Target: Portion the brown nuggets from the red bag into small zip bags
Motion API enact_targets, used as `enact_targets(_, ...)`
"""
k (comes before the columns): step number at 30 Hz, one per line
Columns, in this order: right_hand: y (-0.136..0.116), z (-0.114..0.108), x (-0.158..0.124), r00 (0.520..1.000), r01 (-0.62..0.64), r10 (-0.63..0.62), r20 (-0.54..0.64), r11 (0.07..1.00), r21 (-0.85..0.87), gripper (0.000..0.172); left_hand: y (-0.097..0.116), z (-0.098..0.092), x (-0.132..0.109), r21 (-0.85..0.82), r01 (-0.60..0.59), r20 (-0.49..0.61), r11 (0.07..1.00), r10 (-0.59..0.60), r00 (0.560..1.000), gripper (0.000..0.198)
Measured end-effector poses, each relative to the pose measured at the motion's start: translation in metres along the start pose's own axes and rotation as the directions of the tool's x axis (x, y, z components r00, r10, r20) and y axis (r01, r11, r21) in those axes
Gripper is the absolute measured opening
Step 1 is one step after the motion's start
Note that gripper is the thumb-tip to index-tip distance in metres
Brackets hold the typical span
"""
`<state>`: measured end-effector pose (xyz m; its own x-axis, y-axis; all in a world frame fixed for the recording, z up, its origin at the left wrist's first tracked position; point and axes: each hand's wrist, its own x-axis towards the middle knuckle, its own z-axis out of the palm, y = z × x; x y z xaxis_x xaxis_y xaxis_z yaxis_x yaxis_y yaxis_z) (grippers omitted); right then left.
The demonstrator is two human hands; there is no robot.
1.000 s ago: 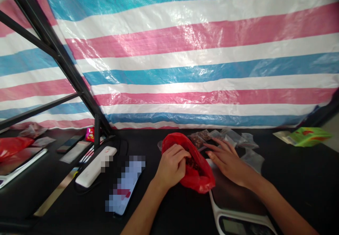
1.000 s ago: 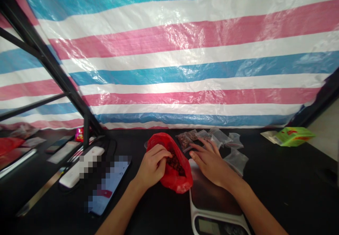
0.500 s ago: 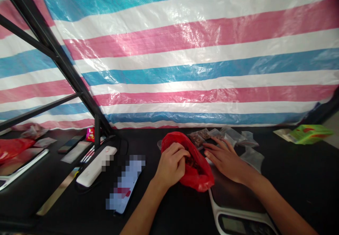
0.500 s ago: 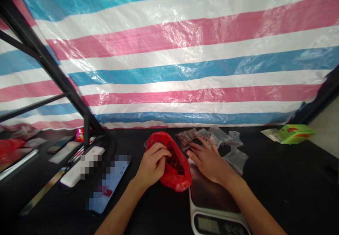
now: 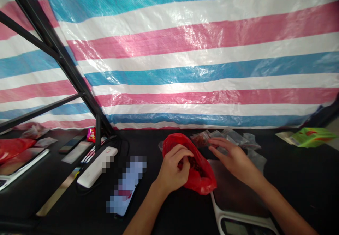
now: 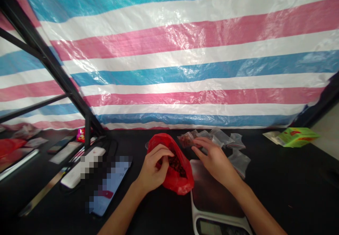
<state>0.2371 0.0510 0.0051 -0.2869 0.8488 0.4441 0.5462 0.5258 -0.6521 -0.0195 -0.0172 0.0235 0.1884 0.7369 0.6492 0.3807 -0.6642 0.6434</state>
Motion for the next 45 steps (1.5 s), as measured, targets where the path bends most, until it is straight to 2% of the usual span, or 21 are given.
enact_targets(3, -0.005, 0.003, 0.0, 0.991, -0.113, 0.122, -0.046, 0.978, 0.175, 0.04, 0.005, 0.001, 0.002, -0.056, 0.029, -0.009, 0.998, -0.03, 1.0, 0.025)
enact_targets(6, -0.018, 0.003, 0.001, 0.965, -0.223, 0.259, -0.035, 0.886, 0.408, 0.049, 0.005, 0.003, 0.003, -0.115, 0.067, -0.022, 0.991, -0.07, 0.997, 0.023)
enact_targets(9, -0.033, 0.001, 0.001, 0.962, -0.196, 0.266, -0.055, 0.821, 0.536, 0.05, 0.004, 0.005, 0.002, -0.173, 0.157, -0.006, 0.972, -0.16, 0.987, 0.019)
enact_targets(13, -0.05, 0.004, -0.007, 0.981, -0.081, 0.157, -0.116, 0.869, 0.488, 0.04, 0.006, 0.007, 0.002, -0.265, 0.295, 0.06, 0.918, -0.289, 0.955, 0.014)
enact_targets(18, -0.063, 0.011, -0.022, 1.0, -0.03, 0.025, 0.018, 0.936, 0.35, 0.028, 0.008, 0.009, 0.003, -0.366, 0.441, 0.204, 0.819, -0.391, 0.897, 0.023)
enact_targets(23, -0.068, 0.011, -0.025, 0.983, 0.168, -0.181, 0.03, 0.955, 0.243, 0.028, 0.005, 0.012, 0.003, -0.389, 0.52, 0.25, 0.761, -0.456, 0.854, 0.028)
enact_targets(26, -0.069, 0.01, -0.024, 0.971, 0.217, -0.233, 0.05, 0.95, 0.223, 0.03, 0.005, 0.012, 0.004, -0.393, 0.539, 0.265, 0.745, -0.47, 0.842, 0.031)
enact_targets(33, -0.075, 0.011, -0.021, 0.99, 0.128, -0.138, 0.036, 0.97, 0.207, 0.035, 0.006, 0.011, 0.004, -0.42, 0.51, 0.305, 0.751, -0.412, 0.859, 0.029)
enact_targets(40, -0.074, 0.016, -0.023, 0.991, 0.006, -0.041, 0.128, 0.964, 0.264, 0.037, 0.002, 0.01, 0.002, -0.331, 0.437, 0.303, 0.836, -0.345, 0.888, 0.022)
enact_targets(45, -0.075, 0.016, -0.023, 0.986, -0.034, -0.014, 0.165, 0.957, 0.287, 0.033, 0.002, 0.01, 0.001, -0.312, 0.41, 0.321, 0.857, -0.311, 0.895, 0.018)
